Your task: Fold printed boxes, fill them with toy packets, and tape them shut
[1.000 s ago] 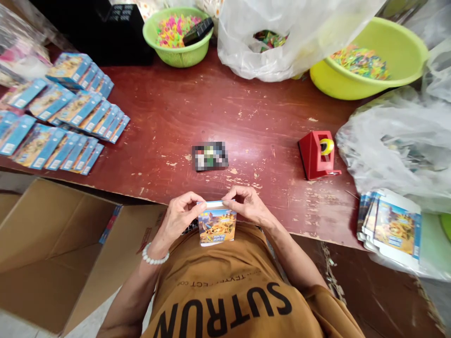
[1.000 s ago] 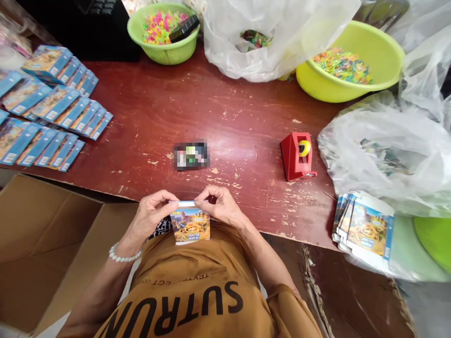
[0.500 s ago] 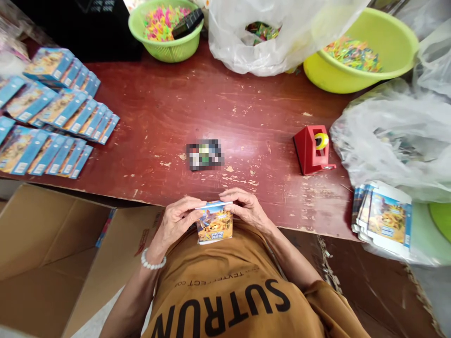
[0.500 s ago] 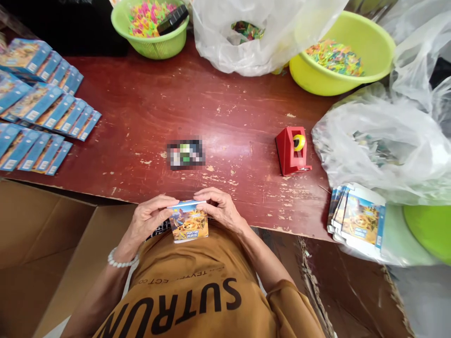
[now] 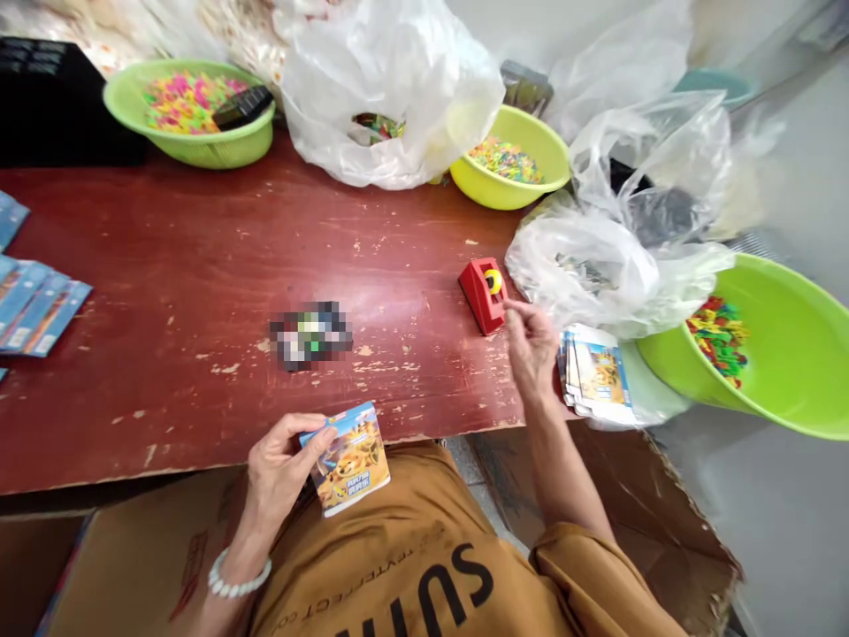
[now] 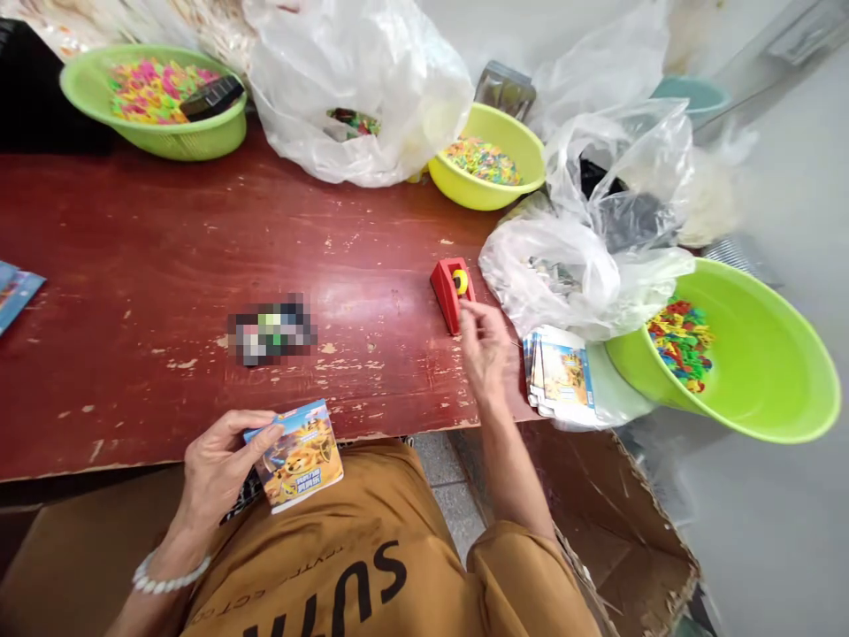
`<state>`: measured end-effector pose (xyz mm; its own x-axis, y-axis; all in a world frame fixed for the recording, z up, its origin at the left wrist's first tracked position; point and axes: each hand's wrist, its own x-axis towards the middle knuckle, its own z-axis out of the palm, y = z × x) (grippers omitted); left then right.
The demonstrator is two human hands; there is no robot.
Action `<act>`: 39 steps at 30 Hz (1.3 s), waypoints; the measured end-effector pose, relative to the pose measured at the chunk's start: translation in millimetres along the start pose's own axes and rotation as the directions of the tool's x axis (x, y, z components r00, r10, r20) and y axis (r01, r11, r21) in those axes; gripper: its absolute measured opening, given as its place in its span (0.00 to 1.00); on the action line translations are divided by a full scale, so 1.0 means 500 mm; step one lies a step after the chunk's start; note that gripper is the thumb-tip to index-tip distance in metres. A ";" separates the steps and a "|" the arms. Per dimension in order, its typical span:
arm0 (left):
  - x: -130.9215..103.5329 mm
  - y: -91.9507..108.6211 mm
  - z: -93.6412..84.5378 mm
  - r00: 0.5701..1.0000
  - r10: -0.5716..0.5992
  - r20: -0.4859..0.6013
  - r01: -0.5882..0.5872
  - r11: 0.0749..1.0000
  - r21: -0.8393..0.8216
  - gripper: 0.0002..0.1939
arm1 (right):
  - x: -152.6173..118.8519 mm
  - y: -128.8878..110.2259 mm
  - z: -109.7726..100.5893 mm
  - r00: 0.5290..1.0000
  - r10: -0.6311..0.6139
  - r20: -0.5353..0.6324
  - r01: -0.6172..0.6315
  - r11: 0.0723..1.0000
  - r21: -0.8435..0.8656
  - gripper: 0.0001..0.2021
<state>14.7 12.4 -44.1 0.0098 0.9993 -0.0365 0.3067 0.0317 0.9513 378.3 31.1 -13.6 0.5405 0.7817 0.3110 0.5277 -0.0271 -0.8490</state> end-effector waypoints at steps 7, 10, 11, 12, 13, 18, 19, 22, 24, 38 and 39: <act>0.007 -0.017 -0.002 0.996 -0.091 0.021 0.092 0.995 -0.024 0.23 | 0.134 0.101 -0.067 0.894 0.368 0.256 -0.357 0.930 -0.090 0.20; 0.005 -0.025 -0.005 0.991 -0.135 0.011 0.135 0.990 -0.038 0.23 | 0.126 0.111 -0.054 0.851 0.427 0.306 -0.451 0.892 0.009 0.22; 0.004 -0.026 -0.007 0.990 -0.142 0.008 0.142 0.989 -0.034 0.22 | 0.123 0.113 -0.052 0.841 0.440 0.315 -0.478 0.877 0.049 0.23; 0.004 -0.025 -0.008 0.990 -0.142 0.005 0.142 0.989 -0.029 0.22 | 0.120 0.115 -0.051 0.834 0.449 0.321 -0.498 0.863 0.088 0.23; 0.004 -0.024 -0.009 0.991 -0.135 0.004 0.135 0.991 -0.024 0.21 | 0.117 0.117 -0.052 0.831 0.452 0.325 -0.511 0.850 0.124 0.23; 0.004 -0.010 -0.008 0.997 -0.080 0.004 0.080 0.996 -0.029 0.18 | 0.081 0.130 -0.052 0.880 0.395 0.265 -0.453 0.865 0.217 0.20; 0.004 -0.010 -0.008 0.997 -0.074 0.004 0.074 0.997 -0.033 0.18 | 0.069 0.133 -0.051 0.901 0.370 0.228 -0.414 0.890 0.193 0.19; 0.002 -0.010 -0.010 0.998 -0.065 -0.006 0.065 0.997 -0.030 0.15 | 0.029 0.134 -0.052 0.965 0.253 0.069 -0.253 0.967 -0.008 0.19; -0.001 -0.006 -0.011 0.998 -0.055 -0.024 0.054 0.998 -0.015 0.13 | 0.001 0.120 -0.052 0.989 0.146 0.000 -0.145 0.982 -0.121 0.19; -0.055 0.061 -0.031 0.994 0.080 0.076 -0.094 0.973 0.213 0.06 | -0.253 -0.178 0.171 0.535 0.013 0.845 -0.529 0.784 0.323 0.27; -0.059 0.061 -0.031 0.992 0.107 0.064 -0.119 0.967 0.226 0.05 | -0.256 -0.182 0.178 0.540 0.027 0.841 -0.529 0.788 0.315 0.29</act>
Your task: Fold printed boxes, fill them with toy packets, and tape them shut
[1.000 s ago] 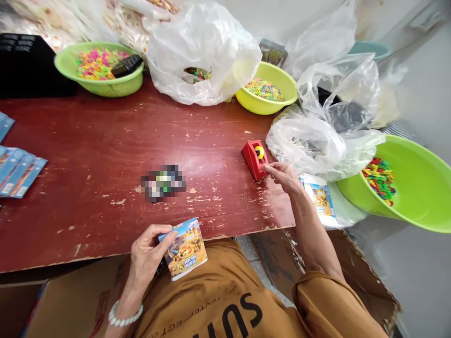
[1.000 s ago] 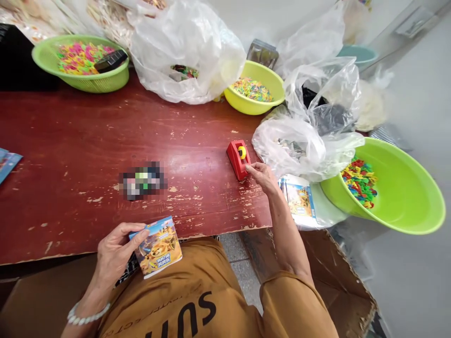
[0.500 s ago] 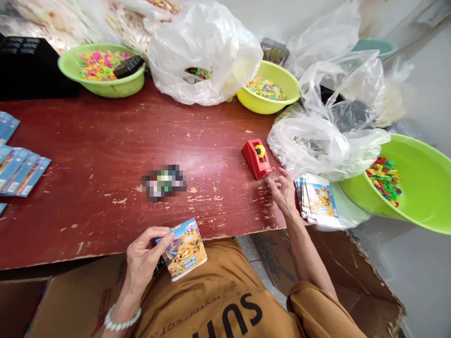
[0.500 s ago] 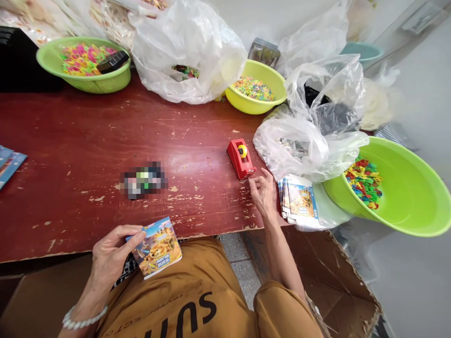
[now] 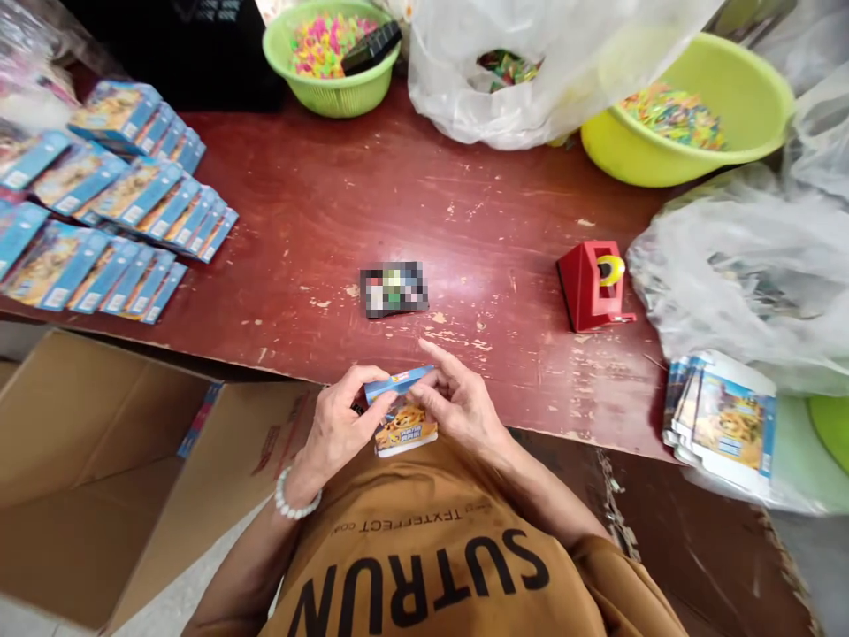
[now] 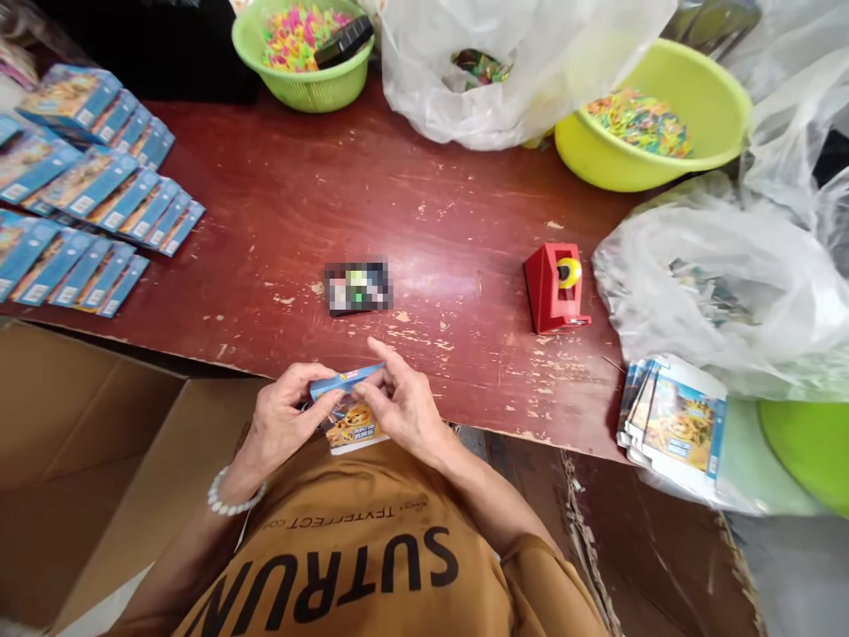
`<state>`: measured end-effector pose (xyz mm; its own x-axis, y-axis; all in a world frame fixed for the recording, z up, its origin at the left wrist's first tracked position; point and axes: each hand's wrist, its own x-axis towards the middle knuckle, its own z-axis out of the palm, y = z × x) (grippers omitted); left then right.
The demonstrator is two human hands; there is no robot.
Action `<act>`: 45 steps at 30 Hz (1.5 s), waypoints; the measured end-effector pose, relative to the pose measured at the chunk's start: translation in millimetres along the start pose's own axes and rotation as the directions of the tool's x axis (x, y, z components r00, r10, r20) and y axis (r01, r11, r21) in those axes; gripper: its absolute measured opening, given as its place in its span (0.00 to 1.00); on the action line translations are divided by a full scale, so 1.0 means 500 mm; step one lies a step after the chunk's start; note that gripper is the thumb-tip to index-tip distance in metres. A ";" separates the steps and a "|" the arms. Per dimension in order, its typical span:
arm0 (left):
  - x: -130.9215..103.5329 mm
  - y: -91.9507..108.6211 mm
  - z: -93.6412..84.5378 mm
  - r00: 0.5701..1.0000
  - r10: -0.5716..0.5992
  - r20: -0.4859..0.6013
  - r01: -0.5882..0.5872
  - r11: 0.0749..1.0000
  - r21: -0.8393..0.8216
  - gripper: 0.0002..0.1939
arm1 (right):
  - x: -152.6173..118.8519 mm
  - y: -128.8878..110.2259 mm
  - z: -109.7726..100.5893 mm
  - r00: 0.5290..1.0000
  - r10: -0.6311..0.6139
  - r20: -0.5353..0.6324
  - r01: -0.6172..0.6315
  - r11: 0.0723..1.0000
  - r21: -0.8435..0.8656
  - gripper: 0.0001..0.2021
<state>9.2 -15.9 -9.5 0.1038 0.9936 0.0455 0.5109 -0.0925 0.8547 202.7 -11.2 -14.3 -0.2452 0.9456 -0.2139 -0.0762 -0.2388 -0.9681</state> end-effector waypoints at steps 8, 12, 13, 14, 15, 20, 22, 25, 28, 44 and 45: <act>-0.011 0.009 0.021 0.932 0.361 -0.039 -0.355 0.928 0.111 0.10 | -0.008 -0.016 0.012 0.993 0.027 -0.112 -0.042 0.990 -0.133 0.17; -0.019 0.004 0.029 0.887 0.459 -0.053 -0.442 0.876 0.194 0.14 | -0.013 -0.022 0.015 0.988 0.030 -0.149 -0.061 0.977 -0.203 0.13; -0.023 0.002 0.030 0.875 0.483 -0.043 -0.464 0.859 0.216 0.14 | -0.015 -0.023 0.016 0.987 0.031 -0.158 -0.067 0.972 -0.224 0.12; -0.025 0.001 0.032 0.862 0.506 -0.029 -0.486 0.841 0.237 0.15 | -0.017 -0.024 0.015 0.986 0.031 -0.166 -0.072 0.967 -0.244 0.12; -0.028 0.001 0.033 0.850 0.526 -0.018 -0.506 0.825 0.252 0.16 | -0.019 -0.025 0.015 0.985 0.031 -0.170 -0.075 0.962 -0.263 0.12; -0.030 0.023 0.030 0.870 0.492 0.001 -0.481 0.849 0.219 0.16 | -0.030 -0.034 0.014 0.987 0.021 -0.160 -0.069 0.952 -0.298 0.11; -0.026 0.036 0.023 0.904 0.424 0.062 -0.427 0.878 0.215 0.16 | -0.033 -0.034 0.013 0.989 0.016 -0.146 -0.058 0.955 -0.291 0.11; -0.018 0.051 0.007 0.933 0.320 0.165 -0.353 0.905 0.239 0.14 | -0.037 -0.028 0.011 0.993 0.006 -0.115 -0.036 0.966 -0.255 0.12; -0.008 0.056 -0.007 0.950 0.230 0.213 -0.271 0.944 0.188 0.11 | -0.041 -0.017 0.007 0.996 0.038 -0.085 -0.056 0.974 -0.218 0.14; 0.042 0.014 -0.153 0.981 0.041 -0.189 -0.073 0.983 -0.168 0.07 | 0.071 -0.045 -0.038 0.975 -0.223 -0.018 0.164 0.767 -0.620 0.30; 0.050 -0.005 -0.174 0.959 0.089 -0.268 -0.140 0.973 -0.181 0.08 | 0.091 -0.043 -0.049 0.966 -0.259 -0.019 0.187 0.746 -0.639 0.28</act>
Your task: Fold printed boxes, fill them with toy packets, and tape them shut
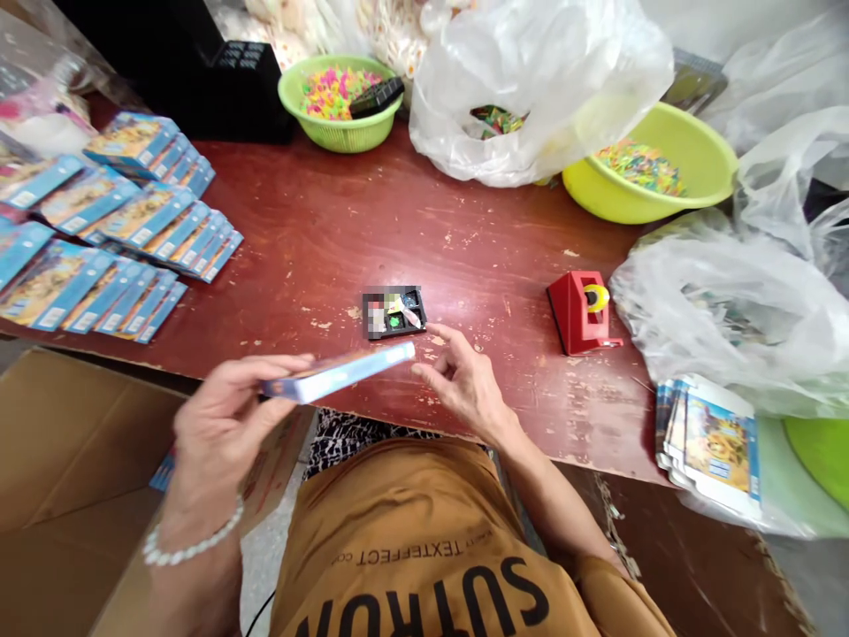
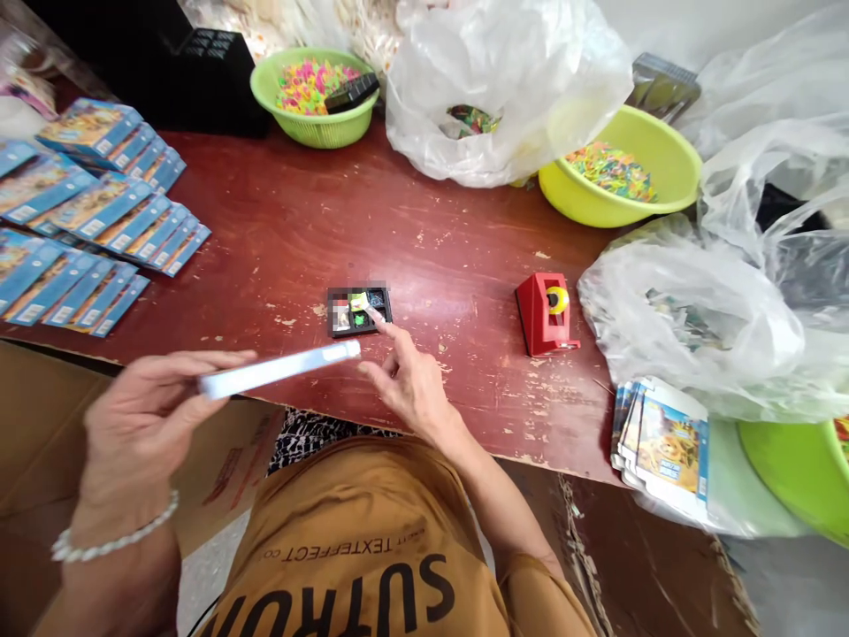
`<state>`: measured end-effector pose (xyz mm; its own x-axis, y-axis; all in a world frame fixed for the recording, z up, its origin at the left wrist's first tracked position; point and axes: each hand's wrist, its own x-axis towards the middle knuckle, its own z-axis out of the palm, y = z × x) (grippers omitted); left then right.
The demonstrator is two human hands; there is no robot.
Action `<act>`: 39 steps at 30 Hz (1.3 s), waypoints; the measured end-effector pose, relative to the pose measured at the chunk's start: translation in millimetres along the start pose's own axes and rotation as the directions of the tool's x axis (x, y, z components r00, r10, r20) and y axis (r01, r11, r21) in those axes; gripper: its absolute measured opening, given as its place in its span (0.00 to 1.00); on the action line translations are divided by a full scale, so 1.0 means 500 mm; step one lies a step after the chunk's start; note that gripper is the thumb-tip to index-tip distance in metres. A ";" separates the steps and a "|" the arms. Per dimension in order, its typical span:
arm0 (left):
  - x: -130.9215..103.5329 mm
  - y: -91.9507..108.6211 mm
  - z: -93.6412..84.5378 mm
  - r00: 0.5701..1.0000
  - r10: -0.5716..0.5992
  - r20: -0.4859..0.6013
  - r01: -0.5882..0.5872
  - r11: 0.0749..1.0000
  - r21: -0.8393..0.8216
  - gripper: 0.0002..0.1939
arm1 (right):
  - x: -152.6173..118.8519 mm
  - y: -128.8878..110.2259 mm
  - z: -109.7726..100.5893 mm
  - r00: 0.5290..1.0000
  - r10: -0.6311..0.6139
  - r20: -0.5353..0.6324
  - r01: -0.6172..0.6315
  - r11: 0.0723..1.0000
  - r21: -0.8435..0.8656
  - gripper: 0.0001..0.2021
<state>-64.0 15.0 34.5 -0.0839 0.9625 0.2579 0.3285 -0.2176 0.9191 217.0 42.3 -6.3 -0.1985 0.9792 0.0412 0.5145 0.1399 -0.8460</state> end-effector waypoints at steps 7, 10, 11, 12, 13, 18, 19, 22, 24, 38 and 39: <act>0.055 -0.178 -0.137 0.996 -0.074 0.057 0.040 0.889 0.455 0.06 | 0.157 0.056 0.000 0.992 -0.118 0.055 0.130 0.895 -0.428 0.30; 0.063 -0.201 -0.133 0.990 -0.103 0.091 0.022 0.773 0.635 0.14 | 0.228 0.059 0.008 0.970 -0.055 0.239 0.177 0.831 -0.528 0.45; 0.068 -0.200 -0.122 0.990 -0.114 0.089 0.024 0.733 0.680 0.21 | 0.248 0.060 0.011 0.956 -0.024 0.291 0.184 0.824 -0.536 0.49; 0.076 -0.197 -0.109 0.987 -0.138 0.082 0.033 0.678 0.734 0.29 | 0.265 0.062 0.014 0.941 -0.001 0.338 0.194 0.820 -0.539 0.52; 0.086 -0.193 -0.096 0.979 -0.186 0.079 0.052 0.608 0.792 0.40 | 0.278 0.065 0.017 0.925 0.013 0.380 0.208 0.818 -0.536 0.54; 0.152 -0.195 -0.064 0.876 -0.476 0.074 0.126 0.374 0.919 0.68 | 0.291 0.081 0.027 0.880 -0.002 0.475 0.298 0.781 -0.549 0.58; 0.159 -0.197 -0.065 0.867 -0.492 0.076 0.132 0.374 0.918 0.67 | 0.286 0.083 0.027 0.882 -0.005 0.471 0.302 0.773 -0.558 0.57; 0.157 -0.202 -0.065 0.886 -0.452 0.105 0.124 0.449 0.885 0.58 | 0.267 0.090 0.024 0.902 -0.016 0.432 0.289 0.766 -0.574 0.53; 0.140 -0.200 -0.056 0.916 -0.364 0.169 0.087 0.593 0.801 0.51 | 0.252 0.095 0.018 0.916 -0.005 0.400 0.260 0.767 -0.586 0.52; 0.094 -0.129 0.066 0.924 0.025 0.382 -0.218 0.855 0.470 0.40 | 0.198 -0.001 0.029 0.945 -0.287 0.156 0.324 0.882 -0.341 0.51; 0.098 -0.128 0.059 0.925 0.007 0.380 -0.187 0.879 0.439 0.40 | 0.211 0.000 0.024 0.952 -0.227 0.204 0.292 0.872 -0.393 0.54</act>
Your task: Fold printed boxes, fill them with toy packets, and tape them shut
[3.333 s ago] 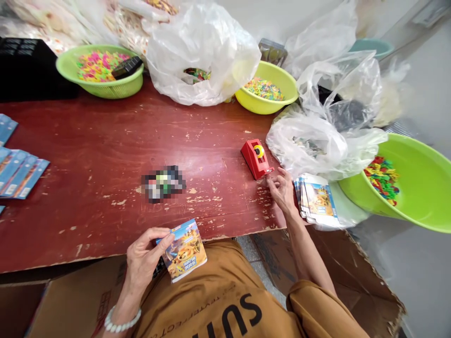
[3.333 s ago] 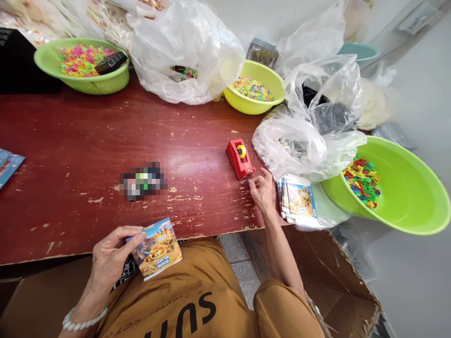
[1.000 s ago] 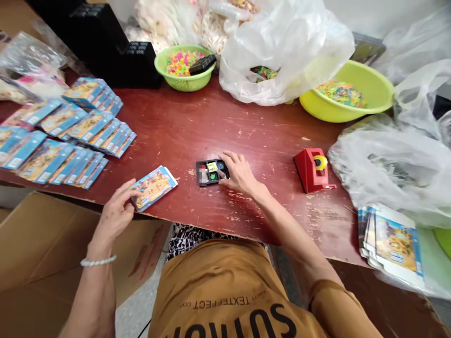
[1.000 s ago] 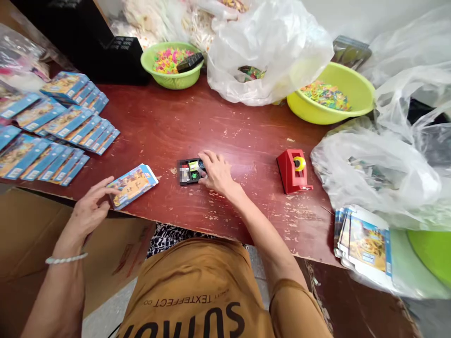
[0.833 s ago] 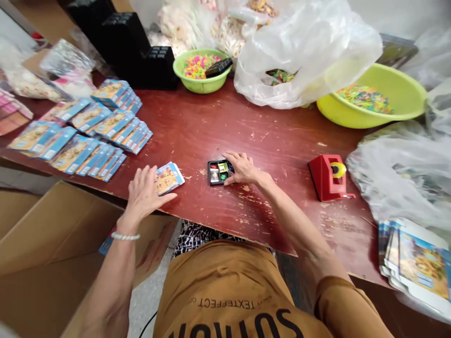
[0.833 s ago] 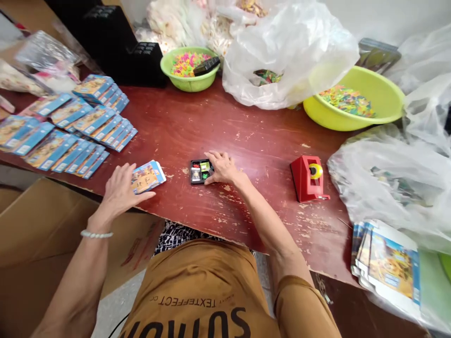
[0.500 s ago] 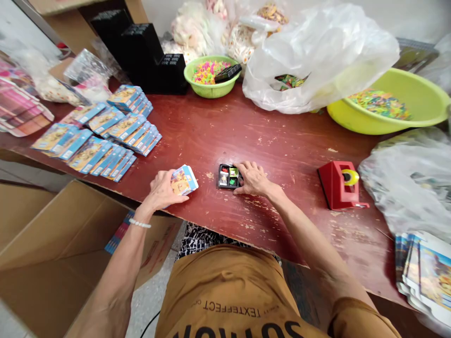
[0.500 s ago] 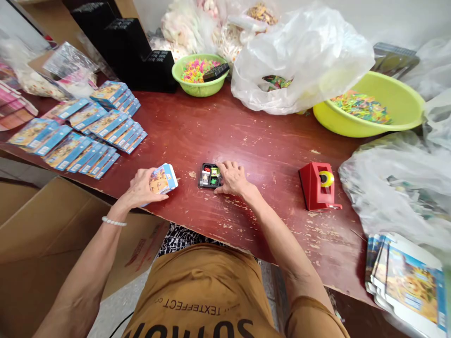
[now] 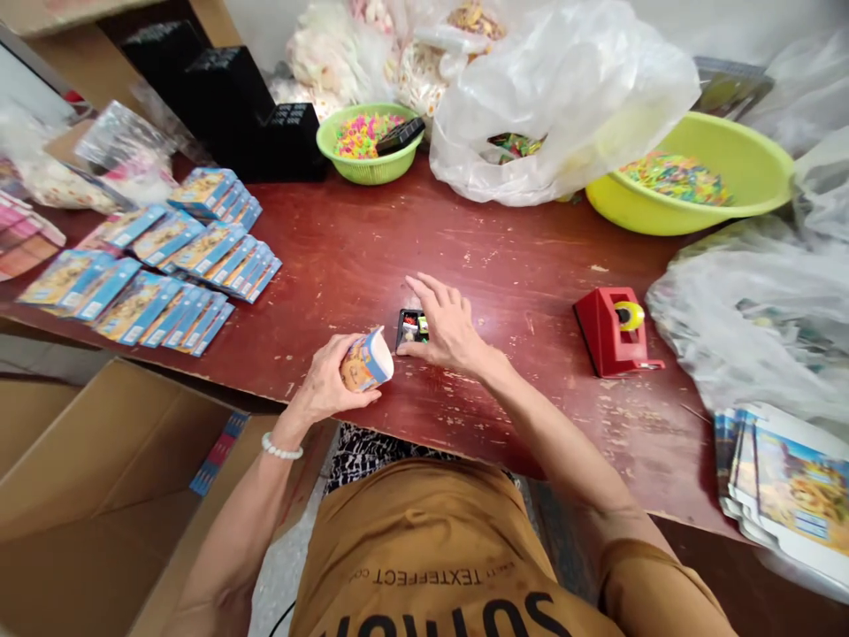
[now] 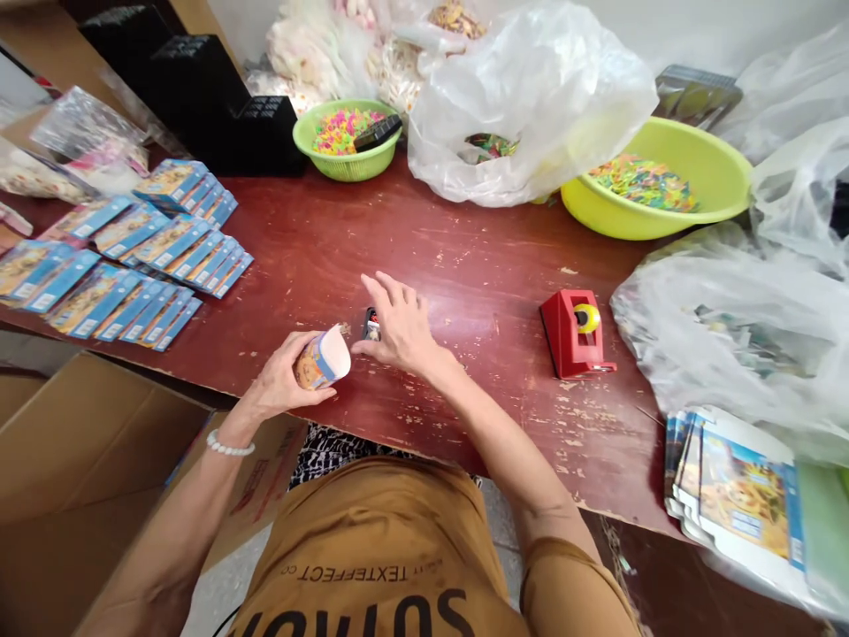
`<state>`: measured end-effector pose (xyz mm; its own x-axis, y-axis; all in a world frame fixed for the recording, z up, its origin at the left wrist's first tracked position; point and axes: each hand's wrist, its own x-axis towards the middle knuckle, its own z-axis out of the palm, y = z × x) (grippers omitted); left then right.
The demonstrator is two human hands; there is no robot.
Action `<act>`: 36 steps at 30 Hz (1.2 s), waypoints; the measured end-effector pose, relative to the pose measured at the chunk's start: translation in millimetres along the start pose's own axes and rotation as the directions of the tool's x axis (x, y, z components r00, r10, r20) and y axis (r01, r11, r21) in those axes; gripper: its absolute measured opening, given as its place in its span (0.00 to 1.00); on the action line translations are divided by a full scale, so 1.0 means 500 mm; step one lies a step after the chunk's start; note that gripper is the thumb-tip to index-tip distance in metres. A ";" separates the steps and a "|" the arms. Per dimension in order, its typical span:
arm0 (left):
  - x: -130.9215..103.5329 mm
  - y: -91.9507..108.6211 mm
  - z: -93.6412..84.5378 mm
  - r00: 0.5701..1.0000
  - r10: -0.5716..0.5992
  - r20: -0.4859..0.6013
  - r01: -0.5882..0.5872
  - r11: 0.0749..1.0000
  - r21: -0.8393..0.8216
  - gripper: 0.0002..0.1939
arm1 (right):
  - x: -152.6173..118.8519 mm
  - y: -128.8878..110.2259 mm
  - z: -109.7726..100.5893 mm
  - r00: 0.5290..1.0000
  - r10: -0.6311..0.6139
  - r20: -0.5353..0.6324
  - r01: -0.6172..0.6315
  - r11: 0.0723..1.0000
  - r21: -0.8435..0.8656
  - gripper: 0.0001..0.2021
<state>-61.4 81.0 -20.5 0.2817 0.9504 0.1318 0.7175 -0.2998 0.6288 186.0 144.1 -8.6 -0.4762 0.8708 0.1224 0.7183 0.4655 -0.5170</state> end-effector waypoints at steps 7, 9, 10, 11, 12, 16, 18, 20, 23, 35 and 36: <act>-0.007 -0.025 -0.044 0.987 -0.140 0.075 0.150 0.976 -0.156 0.46 | 0.031 0.028 0.014 0.928 0.184 0.322 -0.116 0.968 -0.221 0.52; -0.004 -0.031 -0.045 0.983 -0.165 0.082 0.175 0.977 -0.124 0.49 | 0.025 0.024 0.019 0.932 0.197 0.305 -0.129 0.965 -0.229 0.49; -0.002 -0.035 -0.044 0.981 -0.178 0.082 0.185 0.978 -0.092 0.50 | 0.021 0.022 0.018 0.934 0.202 0.294 -0.137 0.964 -0.229 0.48; 0.001 -0.039 -0.042 0.979 -0.187 0.077 0.191 0.981 -0.045 0.51 | 0.018 0.020 0.017 0.939 0.202 0.279 -0.141 0.964 -0.226 0.49; 0.004 -0.043 -0.039 0.979 -0.194 0.066 0.193 0.981 0.017 0.52 | 0.014 0.019 0.015 0.946 0.195 0.260 -0.139 0.966 -0.219 0.49; 0.015 -0.045 -0.022 0.984 -0.176 0.043 0.157 0.946 0.285 0.54 | 0.002 0.009 0.012 0.977 0.123 0.174 -0.089 0.978 -0.188 0.49; 0.020 -0.038 -0.011 0.985 -0.155 0.074 0.121 0.932 0.341 0.54 | -0.005 -0.001 0.018 0.981 0.093 0.170 -0.061 0.981 -0.182 0.50; 0.024 -0.030 -0.003 0.983 -0.148 0.108 0.098 0.925 0.368 0.54 | -0.013 -0.013 0.026 0.978 0.076 0.195 -0.042 0.984 -0.173 0.52; 0.028 -0.022 0.003 0.977 -0.162 0.139 0.093 0.909 0.406 0.53 | -0.023 -0.027 0.043 0.971 0.072 0.229 -0.037 0.988 -0.153 0.54; 0.017 -0.016 0.014 0.952 -0.214 0.217 0.096 0.887 0.452 0.58 | -0.061 0.036 0.041 0.991 -0.011 0.136 -0.015 0.982 0.189 0.58; 0.012 -0.021 0.014 0.957 -0.213 0.197 0.103 0.885 0.454 0.58 | -0.075 0.047 0.036 0.994 0.054 0.093 -0.073 0.972 0.224 0.50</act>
<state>-62.7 89.0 -31.6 0.2425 0.9570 -0.1588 0.9533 -0.2048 0.2219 211.5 119.4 -40.6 -0.4822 0.8759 0.0150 0.6194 0.3530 -0.7013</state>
